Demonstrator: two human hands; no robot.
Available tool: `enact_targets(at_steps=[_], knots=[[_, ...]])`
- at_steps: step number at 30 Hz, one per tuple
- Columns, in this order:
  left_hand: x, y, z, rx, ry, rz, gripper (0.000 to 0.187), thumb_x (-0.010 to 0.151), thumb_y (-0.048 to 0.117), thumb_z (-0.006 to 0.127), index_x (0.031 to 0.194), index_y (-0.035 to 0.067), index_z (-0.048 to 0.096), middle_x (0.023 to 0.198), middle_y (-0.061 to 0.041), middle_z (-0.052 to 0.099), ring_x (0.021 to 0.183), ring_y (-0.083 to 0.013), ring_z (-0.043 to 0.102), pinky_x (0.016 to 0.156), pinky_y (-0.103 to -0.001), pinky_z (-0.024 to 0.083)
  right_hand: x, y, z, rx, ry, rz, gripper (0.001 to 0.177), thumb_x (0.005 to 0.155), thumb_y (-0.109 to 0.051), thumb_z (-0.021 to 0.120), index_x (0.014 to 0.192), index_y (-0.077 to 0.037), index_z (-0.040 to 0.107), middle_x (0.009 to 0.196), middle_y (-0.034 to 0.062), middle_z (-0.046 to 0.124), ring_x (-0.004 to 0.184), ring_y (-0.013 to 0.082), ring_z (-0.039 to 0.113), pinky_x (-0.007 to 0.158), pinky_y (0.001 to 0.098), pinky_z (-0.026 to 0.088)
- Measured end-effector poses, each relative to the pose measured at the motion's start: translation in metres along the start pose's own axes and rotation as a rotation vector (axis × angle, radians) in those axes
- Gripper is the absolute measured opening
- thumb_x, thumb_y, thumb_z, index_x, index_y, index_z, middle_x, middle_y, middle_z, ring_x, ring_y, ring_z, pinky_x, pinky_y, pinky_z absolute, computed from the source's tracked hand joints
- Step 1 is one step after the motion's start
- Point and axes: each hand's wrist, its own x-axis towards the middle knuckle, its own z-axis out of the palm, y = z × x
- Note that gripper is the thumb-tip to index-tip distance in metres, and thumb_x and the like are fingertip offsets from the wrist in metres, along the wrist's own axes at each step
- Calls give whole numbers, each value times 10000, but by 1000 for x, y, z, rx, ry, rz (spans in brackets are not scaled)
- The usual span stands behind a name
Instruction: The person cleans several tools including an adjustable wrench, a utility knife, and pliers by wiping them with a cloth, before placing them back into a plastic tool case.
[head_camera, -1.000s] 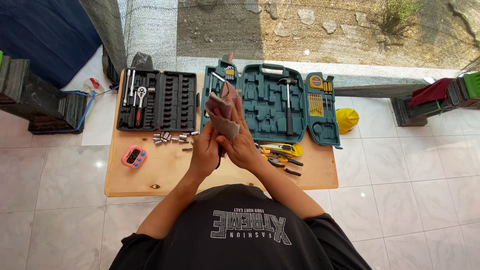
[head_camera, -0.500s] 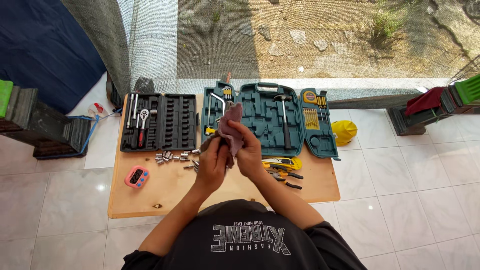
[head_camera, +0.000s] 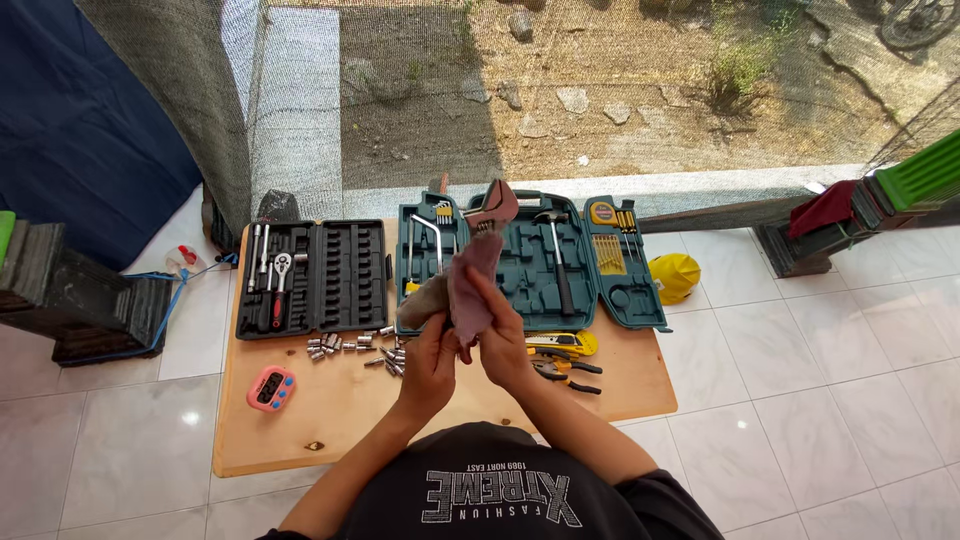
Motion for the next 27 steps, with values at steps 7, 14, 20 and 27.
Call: enact_targets(at_steps=[7, 14, 20, 27], knots=[[3, 9, -3, -76, -39, 40, 211, 1096, 129, 454, 1195, -8, 579, 847, -72, 691, 661, -117, 628, 617, -259, 519, 9, -41, -5, 135, -254, -71, 525, 1052, -64, 542, 1566, -46, 437, 1435, 137, 536, 834, 120, 661, 664, 258, 574], [-4, 5, -4, -100, -126, 22, 250, 1078, 134, 450, 1241, -22, 557, 848, -70, 665, 675, -120, 592, 636, -269, 504, 27, -50, 9, 251, 132, 11, 396, 1019, -161, 566, 1375, 13, 543, 1265, 156, 646, 1093, 179, 669, 917, 282, 590], [-5, -22, -6, -87, 20, 54, 211, 1089, 119, 477, 1087, -36, 619, 860, -85, 656, 720, -147, 623, 631, -292, 513, 9, -30, 29, 32, 32, 151, 313, 1000, -54, 632, 1304, -116, 595, 962, 38, 650, 571, 84, 565, 452, 239, 466], [21, -1, -56, 202, 39, 260, 162, 1070, 134, 589, 1107, 19, 696, 1088, -152, 731, 1015, -240, 703, 888, -358, 577, 21, -49, 4, -289, 1, -161, 183, 1058, -38, 613, 1238, -69, 614, 1087, 33, 660, 971, 78, 603, 823, 247, 520]])
